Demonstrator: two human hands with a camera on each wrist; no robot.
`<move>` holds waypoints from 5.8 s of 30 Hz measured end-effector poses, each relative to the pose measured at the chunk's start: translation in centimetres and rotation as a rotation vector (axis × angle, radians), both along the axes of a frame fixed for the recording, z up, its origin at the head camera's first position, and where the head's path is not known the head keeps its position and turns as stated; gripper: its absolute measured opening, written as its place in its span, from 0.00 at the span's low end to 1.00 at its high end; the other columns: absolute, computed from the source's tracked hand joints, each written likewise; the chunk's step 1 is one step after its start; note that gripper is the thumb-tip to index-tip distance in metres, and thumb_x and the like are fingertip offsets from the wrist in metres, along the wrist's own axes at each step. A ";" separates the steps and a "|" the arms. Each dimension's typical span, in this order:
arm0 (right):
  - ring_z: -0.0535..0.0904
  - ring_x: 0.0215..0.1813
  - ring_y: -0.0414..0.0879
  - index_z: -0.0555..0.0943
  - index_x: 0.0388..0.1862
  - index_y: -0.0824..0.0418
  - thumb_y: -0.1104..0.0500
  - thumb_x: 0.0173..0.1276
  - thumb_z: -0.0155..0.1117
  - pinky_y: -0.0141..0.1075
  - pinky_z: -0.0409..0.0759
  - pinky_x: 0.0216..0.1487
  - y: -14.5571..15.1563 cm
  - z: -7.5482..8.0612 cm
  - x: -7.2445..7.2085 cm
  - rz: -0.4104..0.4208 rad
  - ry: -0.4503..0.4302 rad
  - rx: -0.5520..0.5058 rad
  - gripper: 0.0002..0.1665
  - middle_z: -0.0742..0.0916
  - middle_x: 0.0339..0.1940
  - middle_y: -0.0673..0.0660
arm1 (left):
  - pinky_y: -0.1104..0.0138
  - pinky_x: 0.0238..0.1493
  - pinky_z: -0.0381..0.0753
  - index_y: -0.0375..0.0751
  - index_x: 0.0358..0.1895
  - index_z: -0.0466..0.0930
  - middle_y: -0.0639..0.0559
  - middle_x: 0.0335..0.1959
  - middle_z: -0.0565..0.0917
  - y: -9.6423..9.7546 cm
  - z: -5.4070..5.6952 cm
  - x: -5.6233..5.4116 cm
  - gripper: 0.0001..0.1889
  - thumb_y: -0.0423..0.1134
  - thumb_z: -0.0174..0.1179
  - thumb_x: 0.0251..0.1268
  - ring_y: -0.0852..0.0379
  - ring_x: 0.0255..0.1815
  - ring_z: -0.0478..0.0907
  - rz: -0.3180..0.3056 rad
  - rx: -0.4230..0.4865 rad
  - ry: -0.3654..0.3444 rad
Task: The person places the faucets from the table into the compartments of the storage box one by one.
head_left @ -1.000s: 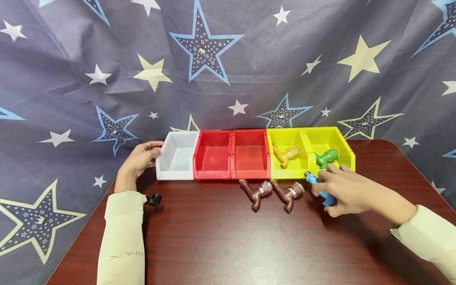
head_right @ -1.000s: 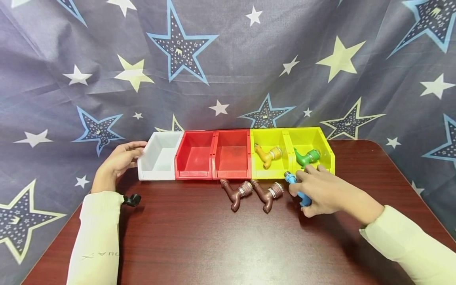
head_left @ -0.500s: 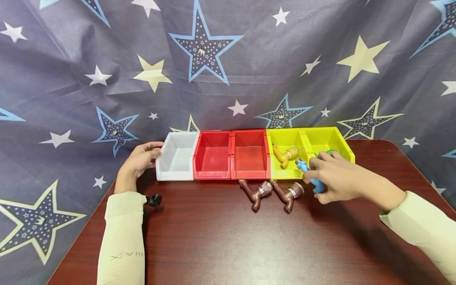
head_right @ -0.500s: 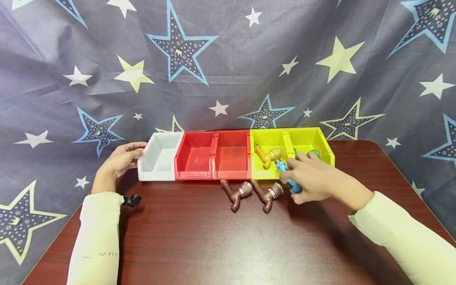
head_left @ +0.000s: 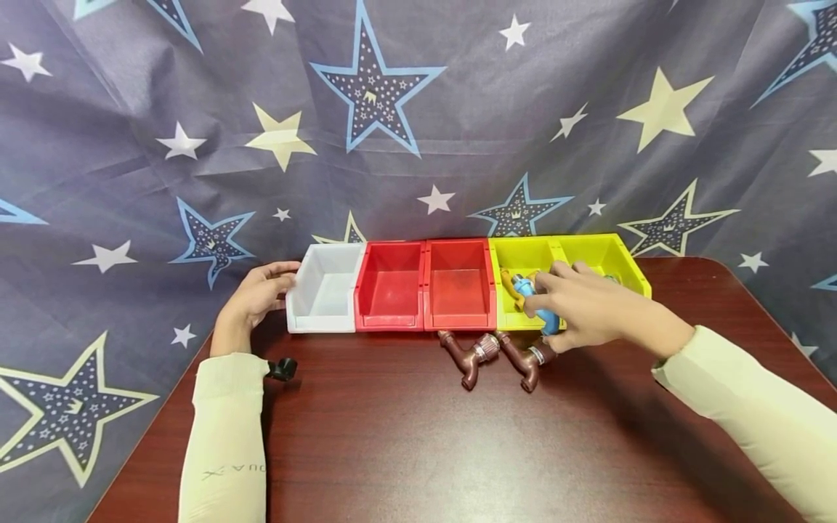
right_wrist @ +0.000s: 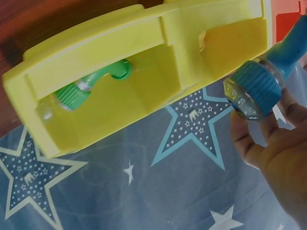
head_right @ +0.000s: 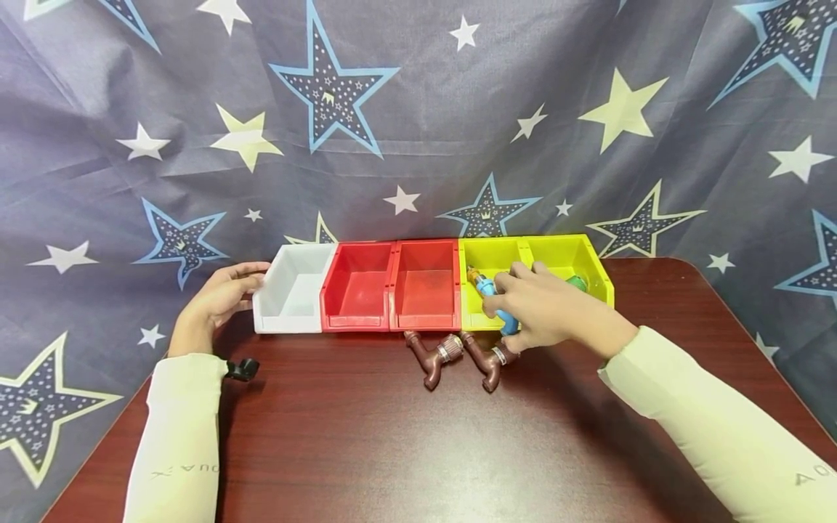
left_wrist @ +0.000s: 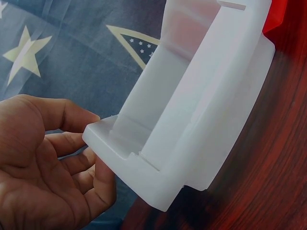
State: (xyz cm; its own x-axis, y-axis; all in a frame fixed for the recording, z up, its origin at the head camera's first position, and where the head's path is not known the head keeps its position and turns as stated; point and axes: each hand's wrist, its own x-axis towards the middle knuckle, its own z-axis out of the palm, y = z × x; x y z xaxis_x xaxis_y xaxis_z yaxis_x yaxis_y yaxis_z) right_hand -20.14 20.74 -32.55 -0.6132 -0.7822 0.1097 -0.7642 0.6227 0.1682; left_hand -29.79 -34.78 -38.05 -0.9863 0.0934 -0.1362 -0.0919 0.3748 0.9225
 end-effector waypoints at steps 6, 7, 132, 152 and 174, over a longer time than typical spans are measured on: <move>0.68 0.44 0.52 0.84 0.47 0.46 0.44 0.50 0.75 0.46 0.66 0.41 -1.6 0.0 -1.1 -0.002 -0.028 -0.006 0.24 0.77 0.39 0.49 | 0.65 0.46 0.82 0.37 0.78 0.61 0.37 0.67 0.71 0.1 0.1 -0.1 0.28 0.34 0.49 0.78 0.57 0.50 0.78 0.002 0.003 0.000; 0.68 0.44 0.52 0.83 0.47 0.46 0.45 0.50 0.75 0.46 0.66 0.41 -1.8 0.0 -1.2 -0.003 -0.031 -0.010 0.24 0.77 0.39 0.49 | 0.65 0.46 0.82 0.36 0.78 0.61 0.36 0.67 0.71 0.1 0.1 -0.1 0.28 0.34 0.49 0.78 0.57 0.50 0.78 0.001 0.003 0.002; 0.72 0.50 0.55 0.83 0.61 0.56 0.52 0.69 0.72 0.50 0.73 0.59 -12.0 -1.9 -8.1 -0.173 -0.246 -0.004 0.23 0.82 0.54 0.58 | 0.62 0.47 0.83 0.35 0.77 0.61 0.39 0.63 0.73 0.0 0.0 0.0 0.28 0.32 0.48 0.78 0.58 0.48 0.79 0.000 0.013 0.017; 0.73 0.62 0.58 0.76 0.71 0.56 0.55 0.72 0.69 0.55 0.69 0.69 -8.0 -1.0 -7.1 -0.120 -0.204 -0.141 0.30 0.80 0.62 0.59 | 0.62 0.48 0.83 0.36 0.78 0.61 0.36 0.67 0.71 0.0 0.3 0.1 0.27 0.34 0.49 0.79 0.54 0.51 0.78 0.005 0.008 0.011; 0.72 0.68 0.64 0.74 0.72 0.60 0.56 0.72 0.69 0.60 0.66 0.71 -2.0 -1.6 -5.2 -0.188 -0.165 -0.374 0.31 0.79 0.66 0.64 | 0.62 0.47 0.82 0.38 0.78 0.63 0.36 0.67 0.72 0.1 0.1 0.0 0.27 0.35 0.50 0.79 0.56 0.50 0.78 0.016 0.020 0.004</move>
